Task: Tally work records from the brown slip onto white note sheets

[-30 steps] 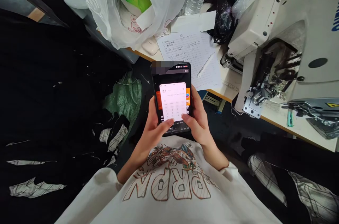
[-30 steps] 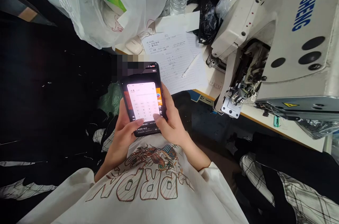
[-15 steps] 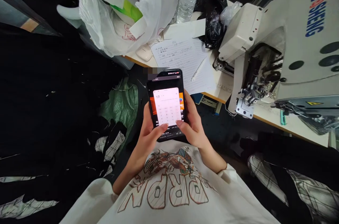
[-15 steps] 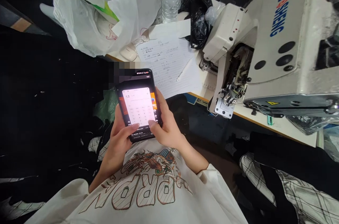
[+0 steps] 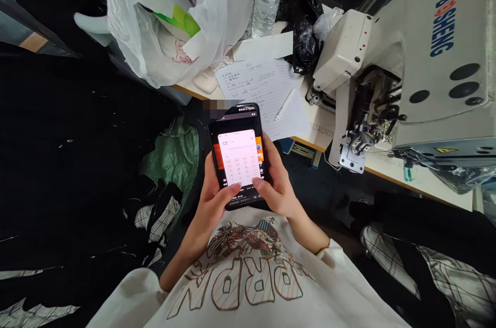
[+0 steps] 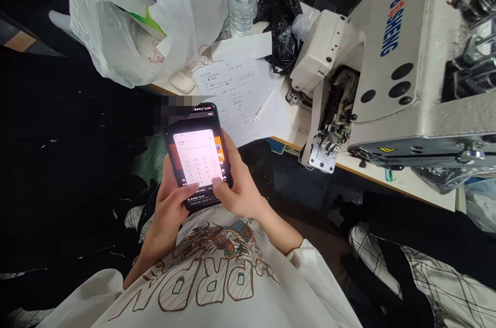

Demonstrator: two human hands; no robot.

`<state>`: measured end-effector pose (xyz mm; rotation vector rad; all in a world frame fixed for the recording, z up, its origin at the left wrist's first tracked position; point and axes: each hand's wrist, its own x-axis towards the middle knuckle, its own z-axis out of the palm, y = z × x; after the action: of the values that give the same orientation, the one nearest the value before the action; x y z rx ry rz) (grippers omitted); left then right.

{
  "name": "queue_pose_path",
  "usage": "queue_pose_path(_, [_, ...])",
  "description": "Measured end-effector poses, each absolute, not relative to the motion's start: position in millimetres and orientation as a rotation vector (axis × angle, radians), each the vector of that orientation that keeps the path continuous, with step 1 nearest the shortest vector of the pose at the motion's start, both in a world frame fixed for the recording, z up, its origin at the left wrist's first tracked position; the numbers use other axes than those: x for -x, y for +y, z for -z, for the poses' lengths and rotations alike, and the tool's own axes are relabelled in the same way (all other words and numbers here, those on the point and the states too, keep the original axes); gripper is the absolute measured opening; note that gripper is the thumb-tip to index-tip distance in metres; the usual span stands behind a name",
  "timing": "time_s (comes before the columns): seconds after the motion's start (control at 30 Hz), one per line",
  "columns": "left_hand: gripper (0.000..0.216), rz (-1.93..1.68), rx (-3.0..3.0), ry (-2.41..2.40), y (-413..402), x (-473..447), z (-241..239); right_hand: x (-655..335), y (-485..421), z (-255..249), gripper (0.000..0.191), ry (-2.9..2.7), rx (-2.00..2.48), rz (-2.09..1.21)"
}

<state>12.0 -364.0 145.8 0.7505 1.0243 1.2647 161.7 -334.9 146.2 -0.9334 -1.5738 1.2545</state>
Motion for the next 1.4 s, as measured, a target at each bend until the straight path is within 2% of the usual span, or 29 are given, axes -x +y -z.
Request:
queue_pose_path(0.33, [0.062, -1.278, -0.864, 1.011, -362.2, -11.3, -138.6, -159.9, -335.0, -144.3, 0.075, -1.575, 1.031, -1.203])
queue_pose_path(0.57, [0.056, -1.246, -0.830, 1.037, -365.3, -14.4, -149.6, -158.5, -334.8, -145.4, 0.076, -1.577, 1.030, -1.202])
queue_pose_path(0.8, [0.061, -1.270, -0.891, 1.045, -368.8, -13.9, -147.9, -151.3, -335.6, -143.5, 0.067, -1.444, 1.079, -1.232])
queue_pose_path(0.93, [0.057, -1.246, -0.928, 1.044, -366.5, -12.9, -144.0, -154.0, -336.8, -141.7, 0.065, -1.444, 1.049, -1.243])
queue_pose_path(1.17, [0.059, -1.243, -0.875, 1.042, -370.4, -13.7, -151.2, -165.1, -337.3, -143.6, 0.077, -1.574, 1.032, -1.264])
queue_pose_path(1.4, [0.057, -1.254, -0.811, 1.037, -373.0, -15.9, -159.7, -163.3, -337.3, -143.3, 0.074, -1.543, 0.957, -1.282])
